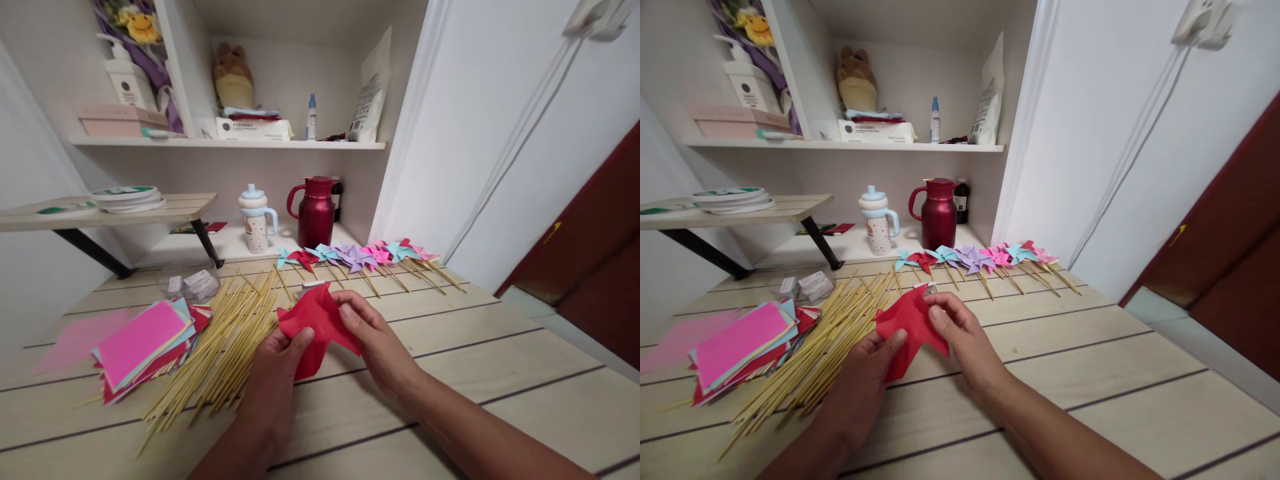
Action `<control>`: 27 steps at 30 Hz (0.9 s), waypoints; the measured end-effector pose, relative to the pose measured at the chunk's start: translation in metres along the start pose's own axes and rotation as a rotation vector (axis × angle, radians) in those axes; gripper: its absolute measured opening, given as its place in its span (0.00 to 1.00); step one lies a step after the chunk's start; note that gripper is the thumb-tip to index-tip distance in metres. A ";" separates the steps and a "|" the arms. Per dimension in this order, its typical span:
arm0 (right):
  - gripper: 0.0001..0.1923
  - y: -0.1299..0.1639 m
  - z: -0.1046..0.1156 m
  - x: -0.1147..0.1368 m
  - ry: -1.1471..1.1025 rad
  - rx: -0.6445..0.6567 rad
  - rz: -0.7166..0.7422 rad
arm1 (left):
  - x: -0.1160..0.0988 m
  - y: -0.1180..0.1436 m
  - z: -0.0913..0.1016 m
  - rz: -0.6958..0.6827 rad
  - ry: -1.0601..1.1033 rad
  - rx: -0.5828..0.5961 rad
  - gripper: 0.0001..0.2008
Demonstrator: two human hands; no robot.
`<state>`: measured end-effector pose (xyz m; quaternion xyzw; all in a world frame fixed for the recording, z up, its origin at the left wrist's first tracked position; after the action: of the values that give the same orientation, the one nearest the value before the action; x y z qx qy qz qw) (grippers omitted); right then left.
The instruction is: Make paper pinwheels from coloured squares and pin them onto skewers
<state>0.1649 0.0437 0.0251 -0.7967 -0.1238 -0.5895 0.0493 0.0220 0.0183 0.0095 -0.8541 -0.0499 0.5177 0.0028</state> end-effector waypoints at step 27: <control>0.19 -0.007 0.003 -0.004 -0.041 0.067 -0.188 | -0.004 -0.003 0.006 -0.076 -0.335 -0.015 0.15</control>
<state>0.1647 0.0504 0.0200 -0.7914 -0.2185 -0.5707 0.0178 0.0149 0.0211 0.0105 -0.7535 -0.0857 0.6518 0.0077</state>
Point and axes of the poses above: each hand's wrist, its own y-axis away from the middle knuckle, its own z-axis out of the back of the hand, x = y × z, the point moved 3 cm from there along -y, towards the middle knuckle, and after that the axes turned 13 degrees about -z, right-handed, at the moved point
